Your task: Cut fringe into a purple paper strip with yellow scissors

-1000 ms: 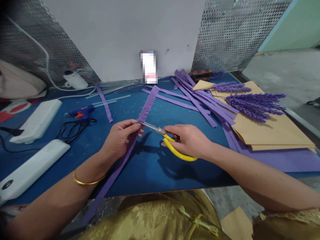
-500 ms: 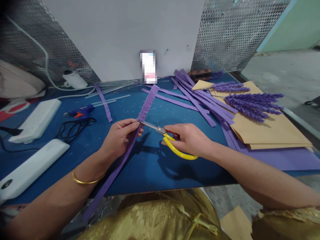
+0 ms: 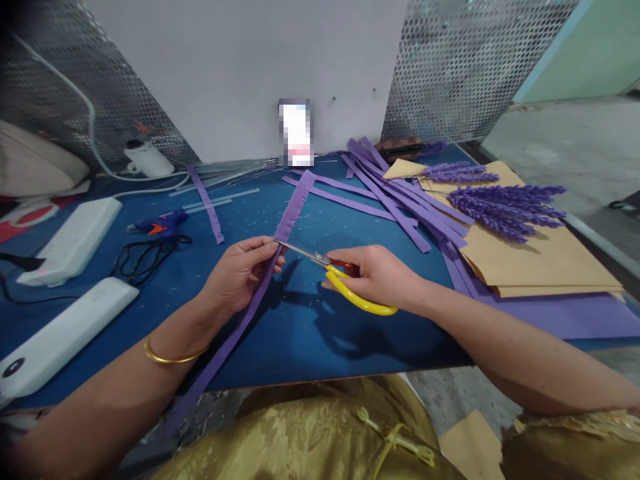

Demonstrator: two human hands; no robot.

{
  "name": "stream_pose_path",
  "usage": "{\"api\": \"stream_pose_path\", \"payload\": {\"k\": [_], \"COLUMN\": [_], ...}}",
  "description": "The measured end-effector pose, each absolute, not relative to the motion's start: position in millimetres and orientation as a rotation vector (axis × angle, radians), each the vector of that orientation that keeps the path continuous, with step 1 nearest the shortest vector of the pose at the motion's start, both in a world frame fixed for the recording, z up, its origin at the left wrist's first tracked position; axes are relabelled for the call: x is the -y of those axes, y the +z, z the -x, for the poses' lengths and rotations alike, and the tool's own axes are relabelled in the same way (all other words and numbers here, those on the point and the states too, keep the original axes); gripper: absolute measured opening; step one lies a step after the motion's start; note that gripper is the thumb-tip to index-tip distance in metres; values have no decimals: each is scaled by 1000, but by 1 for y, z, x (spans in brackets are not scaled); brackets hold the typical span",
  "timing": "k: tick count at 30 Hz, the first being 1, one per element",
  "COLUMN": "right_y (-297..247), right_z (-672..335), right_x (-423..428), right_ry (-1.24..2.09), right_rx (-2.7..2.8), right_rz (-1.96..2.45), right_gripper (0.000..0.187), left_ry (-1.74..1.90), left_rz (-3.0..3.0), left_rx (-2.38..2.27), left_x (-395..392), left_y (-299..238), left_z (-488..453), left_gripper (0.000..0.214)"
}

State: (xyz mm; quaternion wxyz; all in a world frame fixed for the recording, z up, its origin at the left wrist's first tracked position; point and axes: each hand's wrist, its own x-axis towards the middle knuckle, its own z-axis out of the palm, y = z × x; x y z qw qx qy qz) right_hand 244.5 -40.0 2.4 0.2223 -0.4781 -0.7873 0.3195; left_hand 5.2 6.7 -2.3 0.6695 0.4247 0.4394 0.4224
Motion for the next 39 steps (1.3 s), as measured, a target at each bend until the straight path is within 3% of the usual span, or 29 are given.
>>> {"api": "stream_pose_path", "payload": {"k": [15,23,39], "right_y": [-4,-3,-3], "right_z": [-245,-244,-245], "right_x": [40,40,42], "right_ry": [514,621,534], "right_rx": [2230,2227,2271], "right_rz": [1360,1347,1264], "right_gripper": [37,37,35], "left_ry": [1050,1059,1049], "left_rz": [-1076,-1131,-1063], "left_rx": [-1010,-1008,-1013], "left_x": [-8,-8,-9], "left_y": [-6,-8,-7], "left_z": [-5,-4,-4], "left_gripper": [20,15,16]}}
